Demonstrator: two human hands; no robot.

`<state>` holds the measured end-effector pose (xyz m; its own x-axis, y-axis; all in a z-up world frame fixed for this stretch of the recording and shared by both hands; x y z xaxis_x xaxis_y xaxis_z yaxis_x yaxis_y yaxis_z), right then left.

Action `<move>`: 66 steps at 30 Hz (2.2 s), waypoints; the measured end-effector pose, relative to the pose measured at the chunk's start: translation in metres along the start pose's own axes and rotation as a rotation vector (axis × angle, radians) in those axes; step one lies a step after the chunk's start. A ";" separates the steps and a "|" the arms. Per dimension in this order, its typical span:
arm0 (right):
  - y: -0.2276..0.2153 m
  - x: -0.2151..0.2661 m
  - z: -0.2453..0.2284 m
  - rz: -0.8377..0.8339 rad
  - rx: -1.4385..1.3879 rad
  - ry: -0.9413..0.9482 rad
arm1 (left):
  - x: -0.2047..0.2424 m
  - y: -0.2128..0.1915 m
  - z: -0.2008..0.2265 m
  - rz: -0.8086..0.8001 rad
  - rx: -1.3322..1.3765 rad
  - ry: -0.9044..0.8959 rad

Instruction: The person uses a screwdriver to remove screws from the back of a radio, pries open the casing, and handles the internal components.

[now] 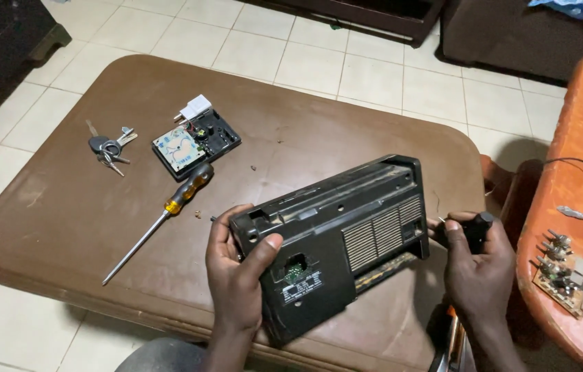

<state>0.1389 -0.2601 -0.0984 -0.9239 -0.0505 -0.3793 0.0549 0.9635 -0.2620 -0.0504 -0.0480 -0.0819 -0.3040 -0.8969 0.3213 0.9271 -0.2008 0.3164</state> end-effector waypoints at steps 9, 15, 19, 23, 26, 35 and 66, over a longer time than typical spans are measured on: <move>-0.001 0.000 -0.007 -0.056 -0.124 0.087 | -0.015 -0.005 -0.013 0.070 0.100 -0.074; -0.008 0.002 -0.012 -0.089 -0.112 0.102 | -0.020 -0.008 -0.015 0.053 0.141 -0.086; -0.012 0.003 -0.010 -0.097 -0.095 0.107 | -0.024 -0.010 -0.017 0.031 0.134 -0.051; -0.012 0.002 -0.008 -0.093 -0.071 0.119 | -0.021 -0.006 -0.012 0.054 0.085 -0.062; -0.013 0.001 -0.014 -0.102 -0.087 0.123 | -0.023 -0.008 -0.016 0.037 0.072 -0.026; -0.016 0.000 -0.012 -0.120 -0.097 0.109 | -0.024 -0.010 -0.019 0.004 0.094 0.023; -0.028 -0.006 -0.014 -0.154 -0.011 0.226 | -0.041 -0.009 0.009 0.084 -0.669 -0.025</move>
<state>0.1373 -0.2826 -0.0762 -0.9821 -0.1378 -0.1281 -0.0956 0.9519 -0.2910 -0.0485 -0.0060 -0.0901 -0.2220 -0.9125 0.3435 0.8818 -0.3383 -0.3287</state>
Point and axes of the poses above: each hand's wrist, its own x-axis away from the middle knuckle, its own y-axis out of the palm, z = x × y, the point moved 1 cm from there along -x, towards the middle knuckle, and after that the axes turned 10 degrees about z, right-handed, at the moved point
